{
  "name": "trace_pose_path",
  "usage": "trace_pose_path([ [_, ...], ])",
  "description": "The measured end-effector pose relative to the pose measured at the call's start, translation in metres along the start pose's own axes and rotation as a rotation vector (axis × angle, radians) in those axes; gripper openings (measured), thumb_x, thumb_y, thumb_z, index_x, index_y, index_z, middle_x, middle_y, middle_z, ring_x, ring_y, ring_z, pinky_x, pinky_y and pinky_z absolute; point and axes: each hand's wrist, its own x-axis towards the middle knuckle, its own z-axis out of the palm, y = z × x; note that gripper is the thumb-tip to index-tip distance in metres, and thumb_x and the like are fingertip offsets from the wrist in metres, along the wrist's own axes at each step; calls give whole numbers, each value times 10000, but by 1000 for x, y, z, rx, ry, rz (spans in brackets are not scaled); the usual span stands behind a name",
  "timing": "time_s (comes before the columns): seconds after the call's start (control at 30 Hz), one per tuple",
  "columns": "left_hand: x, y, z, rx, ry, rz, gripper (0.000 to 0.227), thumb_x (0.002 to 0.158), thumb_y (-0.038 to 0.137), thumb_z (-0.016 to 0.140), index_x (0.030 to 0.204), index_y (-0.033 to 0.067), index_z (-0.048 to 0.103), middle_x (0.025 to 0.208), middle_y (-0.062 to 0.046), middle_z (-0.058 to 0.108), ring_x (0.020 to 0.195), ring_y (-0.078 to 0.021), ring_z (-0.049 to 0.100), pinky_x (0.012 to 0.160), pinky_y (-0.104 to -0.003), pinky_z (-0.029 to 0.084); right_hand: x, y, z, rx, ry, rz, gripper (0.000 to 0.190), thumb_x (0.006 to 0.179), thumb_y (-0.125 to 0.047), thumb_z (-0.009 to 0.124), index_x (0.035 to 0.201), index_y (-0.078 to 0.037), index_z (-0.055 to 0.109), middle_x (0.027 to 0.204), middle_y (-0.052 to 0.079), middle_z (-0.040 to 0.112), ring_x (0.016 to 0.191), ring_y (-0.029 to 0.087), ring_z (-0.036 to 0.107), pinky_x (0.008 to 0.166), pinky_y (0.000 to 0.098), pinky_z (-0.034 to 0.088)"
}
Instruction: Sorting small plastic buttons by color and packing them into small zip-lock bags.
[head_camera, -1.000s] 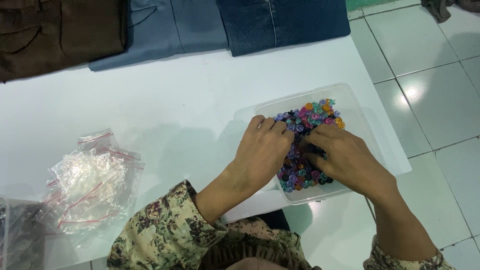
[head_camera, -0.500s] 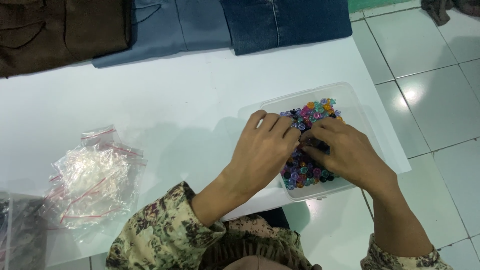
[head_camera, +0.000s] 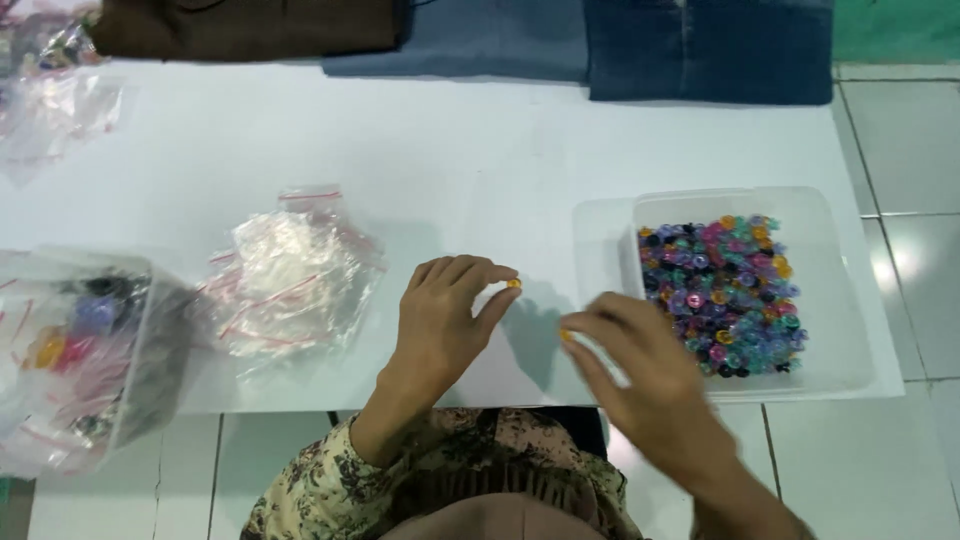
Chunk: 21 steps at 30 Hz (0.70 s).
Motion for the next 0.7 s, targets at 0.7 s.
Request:
trace_pose_path([
  [0.7,-1,8,0,24,-60,24,218,984,230,660,1179,136,692,1104,-62,697,1045,-253,650,910,-425,446,0,-10,24,113,-20,72,257,1008,-88,631,1251,-9,654,1185,170,574,1097,302,641,942,421,539],
])
